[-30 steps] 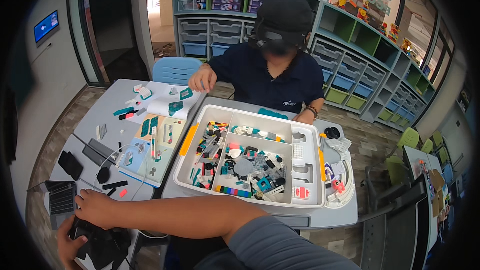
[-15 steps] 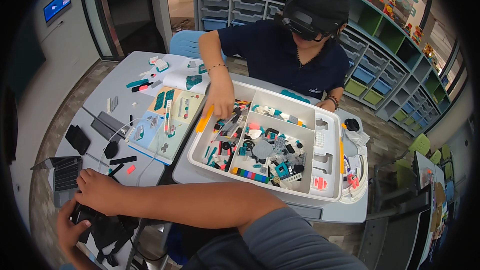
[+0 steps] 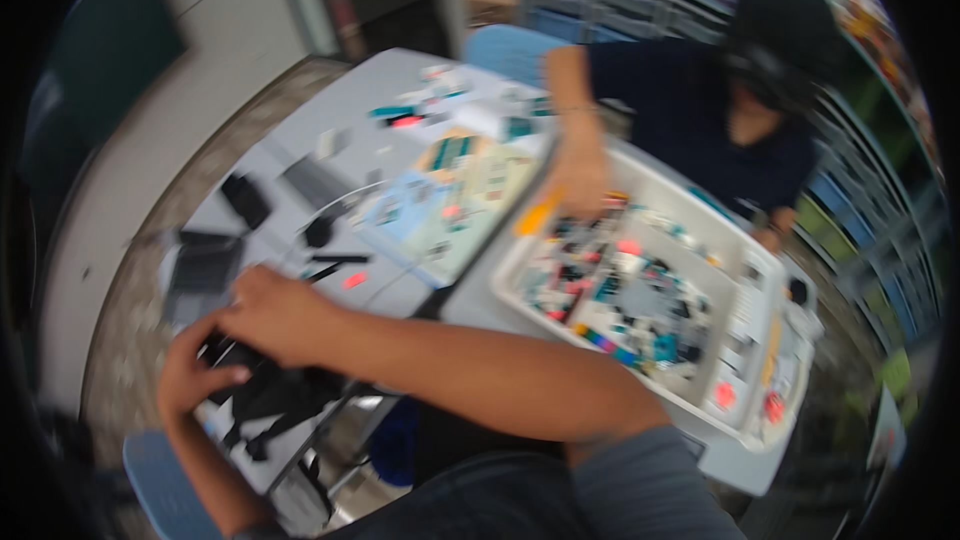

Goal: The person assembles small plastic building blocks into a structure, selecting pieces from a divided tray and connecting them by hand. The person also briefly handles a black bag and a laptop on the table.

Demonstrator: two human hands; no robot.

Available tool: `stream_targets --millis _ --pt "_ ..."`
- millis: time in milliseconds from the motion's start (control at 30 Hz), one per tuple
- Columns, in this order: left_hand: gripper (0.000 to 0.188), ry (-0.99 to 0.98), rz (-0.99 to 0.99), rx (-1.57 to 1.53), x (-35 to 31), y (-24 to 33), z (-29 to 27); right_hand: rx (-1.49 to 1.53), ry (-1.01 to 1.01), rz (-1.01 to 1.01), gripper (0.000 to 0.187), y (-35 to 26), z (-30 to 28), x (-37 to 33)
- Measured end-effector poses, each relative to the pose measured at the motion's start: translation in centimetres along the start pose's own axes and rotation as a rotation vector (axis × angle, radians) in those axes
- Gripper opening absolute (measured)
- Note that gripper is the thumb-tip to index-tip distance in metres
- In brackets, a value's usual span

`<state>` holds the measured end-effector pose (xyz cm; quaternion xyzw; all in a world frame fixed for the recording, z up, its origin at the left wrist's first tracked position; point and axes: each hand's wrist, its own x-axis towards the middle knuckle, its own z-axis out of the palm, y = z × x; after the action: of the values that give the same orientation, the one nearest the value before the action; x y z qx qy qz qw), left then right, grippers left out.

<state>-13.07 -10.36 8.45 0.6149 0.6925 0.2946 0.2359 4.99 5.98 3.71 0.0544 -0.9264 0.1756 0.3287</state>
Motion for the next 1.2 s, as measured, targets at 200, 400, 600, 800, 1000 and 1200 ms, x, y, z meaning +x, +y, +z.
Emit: stream_targets --millis 200,400,600,800,1000,1200 --pt "0.073 0.014 0.019 -0.035 -0.1 1.4 -0.4 -0.204 -0.306 0.000 0.078 -1.0 -3.0 1.5" --pt "0.073 0.015 0.036 -0.068 -0.1 0.1 -0.1 -0.265 -0.327 -0.026 0.078 -0.9 -3.0 2.1" --pt "0.076 0.020 0.032 -0.146 -0.3 -1.1 -0.7 -0.207 -0.333 -0.040 0.078 -1.0 -4.1 2.7" --pt "0.081 0.052 0.115 -0.091 -0.8 -1.8 -0.4 -0.240 -0.221 -0.099 0.070 -1.7 -4.2 1.7" --pt "0.083 0.066 0.126 -0.017 -1.5 -0.9 -0.7 -0.185 -0.228 -0.005 0.081 -3.2 -5.1 1.0" --pt "0.089 0.163 0.126 0.019 -2.3 -0.7 -1.2 -0.305 -0.086 -0.056 0.083 -2.5 -5.2 0.0"
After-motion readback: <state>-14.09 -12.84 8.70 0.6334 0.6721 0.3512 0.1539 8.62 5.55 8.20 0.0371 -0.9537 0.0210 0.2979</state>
